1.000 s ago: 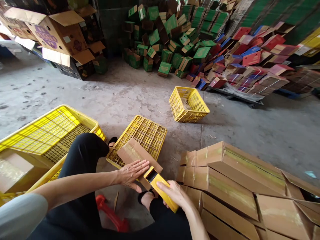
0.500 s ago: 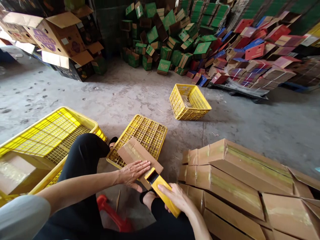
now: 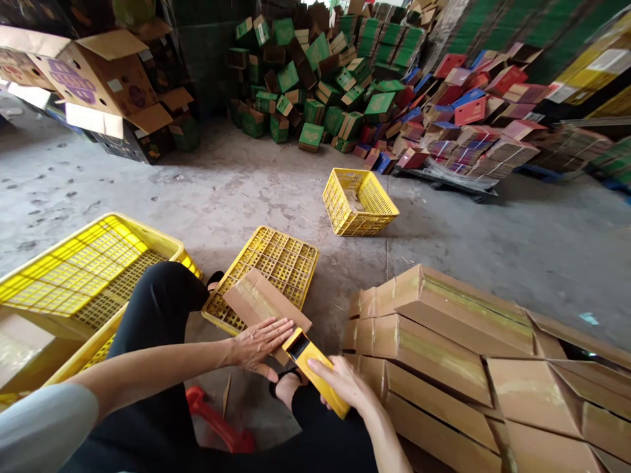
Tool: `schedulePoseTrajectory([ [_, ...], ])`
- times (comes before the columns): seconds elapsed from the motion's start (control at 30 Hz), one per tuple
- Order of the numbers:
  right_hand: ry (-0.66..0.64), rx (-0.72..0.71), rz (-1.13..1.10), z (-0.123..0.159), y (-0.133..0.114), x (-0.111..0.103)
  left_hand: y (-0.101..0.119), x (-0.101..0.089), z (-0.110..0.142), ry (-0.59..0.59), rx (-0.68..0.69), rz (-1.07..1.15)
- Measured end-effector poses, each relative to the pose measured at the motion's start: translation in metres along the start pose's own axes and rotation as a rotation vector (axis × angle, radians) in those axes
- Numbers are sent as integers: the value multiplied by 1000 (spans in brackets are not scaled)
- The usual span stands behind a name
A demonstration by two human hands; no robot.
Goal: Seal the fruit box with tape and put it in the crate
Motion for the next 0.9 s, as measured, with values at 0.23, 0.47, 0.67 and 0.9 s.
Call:
schedulePoseTrajectory([
  [0.23, 0, -21, 0, 7, -4, 0, -4, 6, 0, -21, -24, 18],
  [0.47, -10, 27, 9, 10, 12, -9, -1, 2, -2, -11, -48, 4],
  [0.67, 13, -14, -10, 8, 23, -2, 8, 1, -5, -10, -5, -10],
  [0.9, 18, -30, -18, 12, 17, -2, 25, 4, -14, -18, 7, -33],
])
Point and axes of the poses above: each hand's wrist, its own z-axis away from the middle knuckle, its own x-axis out of the palm, y = z × x, the point moved 1 cm from there along -z, towards the middle knuckle, and after that the axes turned 4 degrees about y, right-handed, at the moved point
